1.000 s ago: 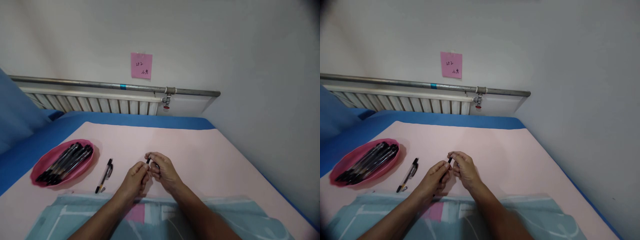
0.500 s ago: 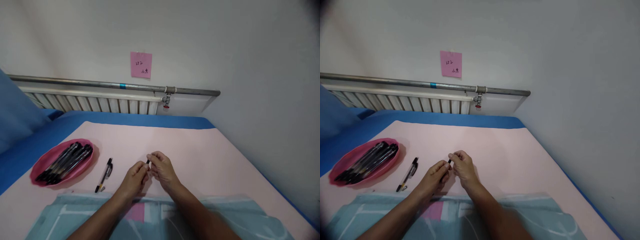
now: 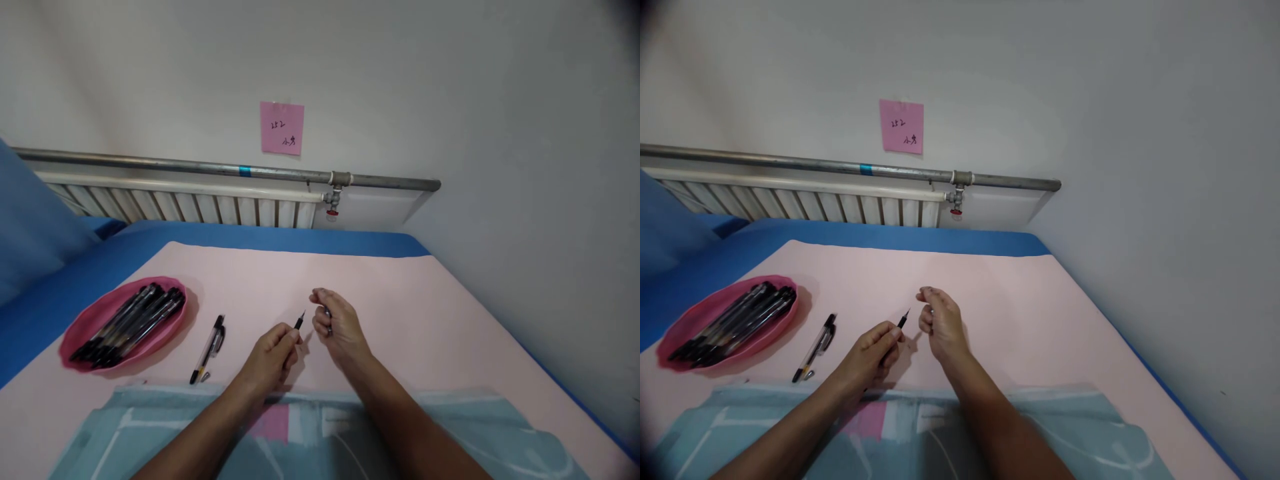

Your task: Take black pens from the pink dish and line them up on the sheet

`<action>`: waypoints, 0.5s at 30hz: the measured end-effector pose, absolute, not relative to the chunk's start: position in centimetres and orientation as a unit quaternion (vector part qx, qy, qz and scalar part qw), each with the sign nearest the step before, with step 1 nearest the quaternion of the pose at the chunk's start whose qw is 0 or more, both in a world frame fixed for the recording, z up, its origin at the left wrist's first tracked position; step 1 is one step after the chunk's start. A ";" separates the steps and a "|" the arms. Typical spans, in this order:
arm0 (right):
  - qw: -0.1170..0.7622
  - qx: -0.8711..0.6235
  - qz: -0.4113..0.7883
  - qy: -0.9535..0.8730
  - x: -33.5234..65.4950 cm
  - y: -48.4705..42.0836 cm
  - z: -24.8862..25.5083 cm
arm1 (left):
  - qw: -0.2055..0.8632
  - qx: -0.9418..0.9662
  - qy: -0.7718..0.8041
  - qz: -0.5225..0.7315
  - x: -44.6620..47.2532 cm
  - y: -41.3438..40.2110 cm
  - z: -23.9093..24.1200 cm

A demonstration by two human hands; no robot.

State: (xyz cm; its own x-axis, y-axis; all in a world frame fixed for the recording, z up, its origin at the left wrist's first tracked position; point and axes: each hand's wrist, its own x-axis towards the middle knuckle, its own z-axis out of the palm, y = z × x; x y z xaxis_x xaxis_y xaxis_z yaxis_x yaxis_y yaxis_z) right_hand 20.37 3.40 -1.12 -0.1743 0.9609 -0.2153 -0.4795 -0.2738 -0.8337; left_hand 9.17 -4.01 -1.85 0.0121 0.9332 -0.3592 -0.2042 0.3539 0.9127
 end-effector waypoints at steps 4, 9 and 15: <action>0.474 -0.395 0.711 -0.338 21.1 3.6 -0.8 | 0.626 0.322 0.549 0.450 9.1 -3.9 -1.7; 0.376 -0.410 0.723 -0.409 20.0 1.8 -0.7 | 0.625 0.333 0.539 0.457 8.9 -3.8 -1.9; 0.536 -0.429 0.648 -0.330 21.1 4.3 -1.3 | 0.580 0.427 0.546 0.429 8.8 -3.8 -3.1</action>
State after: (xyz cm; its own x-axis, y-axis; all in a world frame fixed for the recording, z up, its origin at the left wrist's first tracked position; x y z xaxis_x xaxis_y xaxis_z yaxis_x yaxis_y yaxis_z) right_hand 21.10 4.31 -1.26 -0.0576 0.9774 -0.2034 -0.4112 -0.2088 -0.8873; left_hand 8.78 -3.81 -3.08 0.0361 0.9631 -0.2666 -0.0316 0.2677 0.9630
